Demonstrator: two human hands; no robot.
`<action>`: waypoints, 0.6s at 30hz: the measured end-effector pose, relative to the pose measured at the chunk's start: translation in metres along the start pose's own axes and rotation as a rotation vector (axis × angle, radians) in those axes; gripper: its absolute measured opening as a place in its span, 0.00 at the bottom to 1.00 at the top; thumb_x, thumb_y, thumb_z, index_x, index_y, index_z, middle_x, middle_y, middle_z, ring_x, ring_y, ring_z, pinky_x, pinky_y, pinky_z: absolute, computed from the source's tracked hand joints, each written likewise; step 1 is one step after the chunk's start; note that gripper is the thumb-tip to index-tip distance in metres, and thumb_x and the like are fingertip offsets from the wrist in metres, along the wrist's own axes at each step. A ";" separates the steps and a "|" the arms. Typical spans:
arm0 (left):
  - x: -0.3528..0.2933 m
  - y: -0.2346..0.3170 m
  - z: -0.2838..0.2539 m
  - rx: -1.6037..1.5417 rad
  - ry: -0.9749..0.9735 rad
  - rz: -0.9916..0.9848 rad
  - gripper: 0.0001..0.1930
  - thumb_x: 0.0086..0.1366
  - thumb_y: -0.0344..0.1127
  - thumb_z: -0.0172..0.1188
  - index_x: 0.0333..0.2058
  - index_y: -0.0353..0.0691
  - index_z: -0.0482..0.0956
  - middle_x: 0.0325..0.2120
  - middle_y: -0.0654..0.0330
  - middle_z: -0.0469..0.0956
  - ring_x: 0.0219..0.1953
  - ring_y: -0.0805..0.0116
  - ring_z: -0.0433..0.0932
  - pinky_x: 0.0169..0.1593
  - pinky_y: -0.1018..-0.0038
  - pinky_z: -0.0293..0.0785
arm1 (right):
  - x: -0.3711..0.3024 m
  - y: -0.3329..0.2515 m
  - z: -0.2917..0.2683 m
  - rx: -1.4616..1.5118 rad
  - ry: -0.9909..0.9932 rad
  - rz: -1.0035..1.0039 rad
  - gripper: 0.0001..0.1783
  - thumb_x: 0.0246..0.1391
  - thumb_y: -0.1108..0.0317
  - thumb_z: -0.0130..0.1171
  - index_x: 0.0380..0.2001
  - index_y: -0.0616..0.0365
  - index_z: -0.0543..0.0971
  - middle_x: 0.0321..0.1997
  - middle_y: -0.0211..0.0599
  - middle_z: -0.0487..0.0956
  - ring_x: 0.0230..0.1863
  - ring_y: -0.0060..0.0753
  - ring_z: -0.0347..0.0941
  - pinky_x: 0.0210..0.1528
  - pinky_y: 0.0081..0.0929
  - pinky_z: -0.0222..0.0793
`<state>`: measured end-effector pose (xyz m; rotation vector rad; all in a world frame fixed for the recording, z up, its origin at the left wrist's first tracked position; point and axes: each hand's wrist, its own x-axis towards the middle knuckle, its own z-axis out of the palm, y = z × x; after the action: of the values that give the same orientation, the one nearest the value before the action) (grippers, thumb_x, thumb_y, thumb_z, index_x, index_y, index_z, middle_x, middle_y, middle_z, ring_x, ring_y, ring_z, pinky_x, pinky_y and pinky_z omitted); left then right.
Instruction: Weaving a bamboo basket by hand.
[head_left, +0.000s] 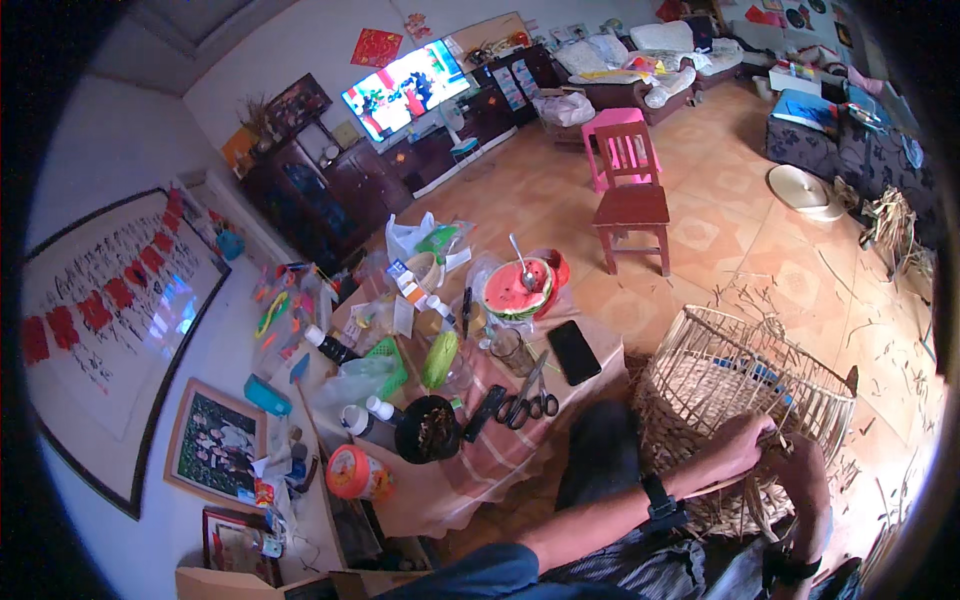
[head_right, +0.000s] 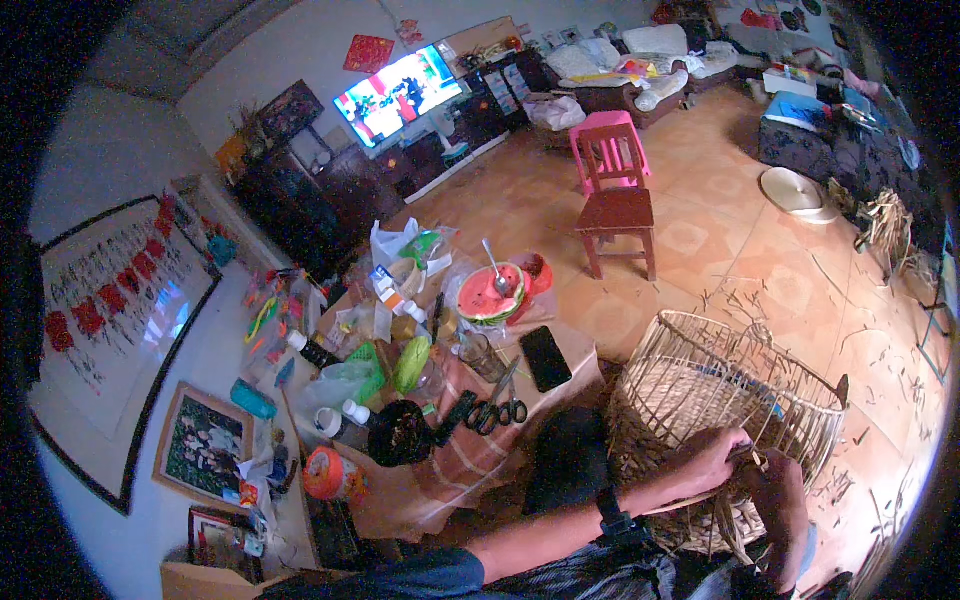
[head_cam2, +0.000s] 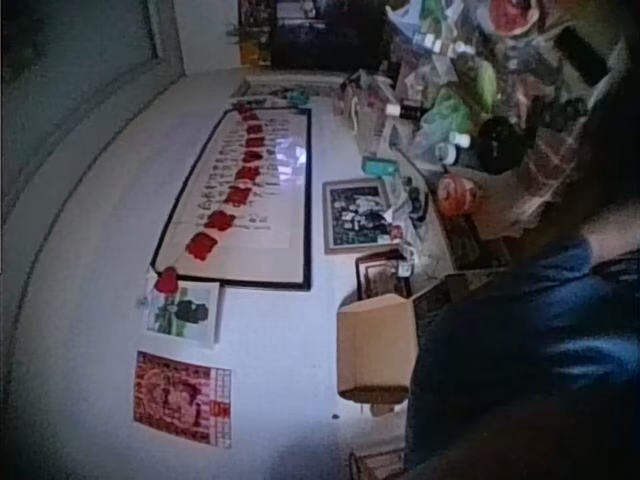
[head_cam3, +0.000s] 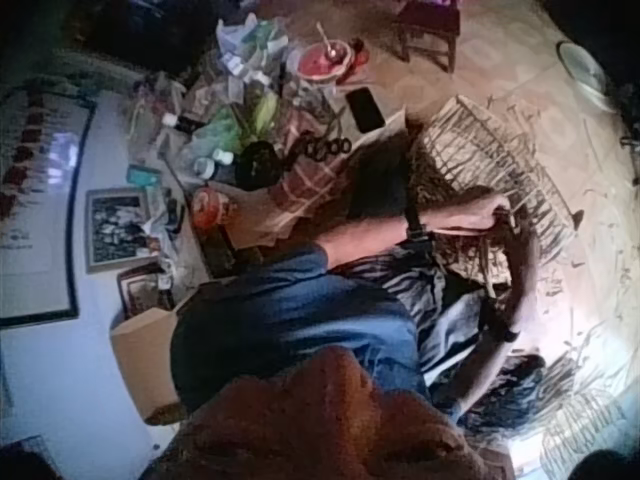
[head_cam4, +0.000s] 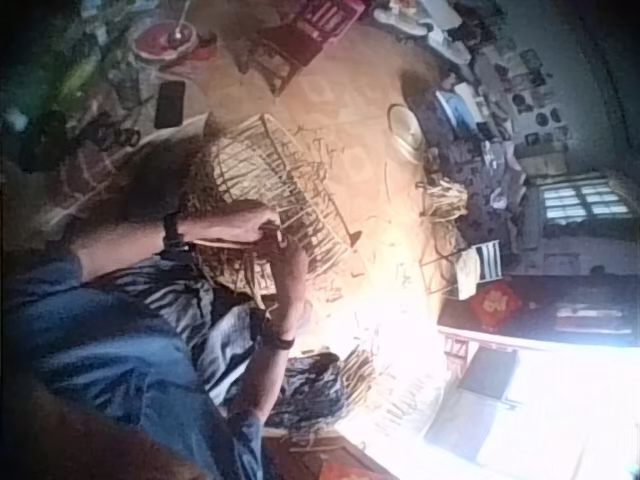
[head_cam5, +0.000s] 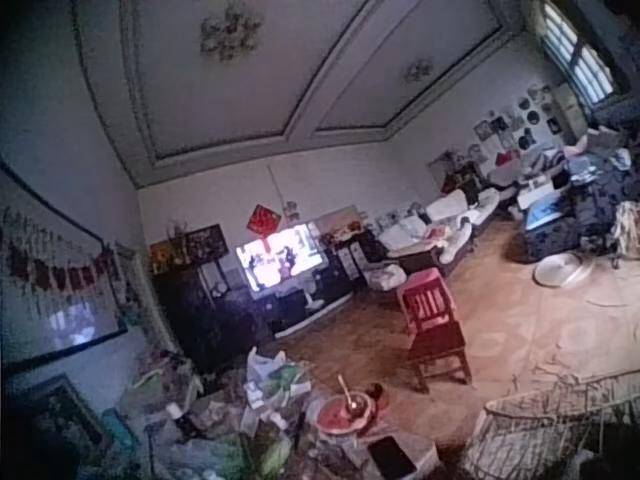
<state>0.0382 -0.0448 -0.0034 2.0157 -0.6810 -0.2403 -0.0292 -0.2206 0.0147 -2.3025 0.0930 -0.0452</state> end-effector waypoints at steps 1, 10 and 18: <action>-0.001 0.001 0.000 -0.070 0.004 -0.001 0.12 0.59 0.23 0.59 0.43 0.32 0.80 0.36 0.42 0.83 0.43 0.49 0.83 0.46 0.59 0.76 | 0.000 0.008 0.002 0.112 -0.033 0.032 0.12 0.48 0.73 0.66 0.37 0.67 0.82 0.27 0.50 0.82 0.28 0.37 0.76 0.32 0.36 0.70; -0.002 -0.006 -0.003 -0.180 -0.037 0.003 0.17 0.60 0.20 0.57 0.49 0.32 0.77 0.42 0.45 0.84 0.49 0.53 0.83 0.53 0.63 0.77 | 0.003 0.009 0.014 0.616 -0.037 0.162 0.15 0.46 0.79 0.68 0.41 0.66 0.83 0.30 0.37 0.85 0.31 0.21 0.75 0.34 0.27 0.73; 0.000 -0.013 0.005 -0.170 -0.044 0.015 0.20 0.59 0.18 0.54 0.52 0.32 0.76 0.43 0.45 0.83 0.49 0.51 0.82 0.53 0.62 0.76 | 0.000 0.008 0.014 0.288 0.059 0.083 0.13 0.44 0.78 0.68 0.37 0.62 0.83 0.29 0.41 0.84 0.31 0.34 0.80 0.34 0.33 0.74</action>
<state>0.0409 -0.0435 -0.0173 1.8473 -0.6799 -0.3239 -0.0287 -0.2157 -0.0008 -2.0078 0.1994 -0.0785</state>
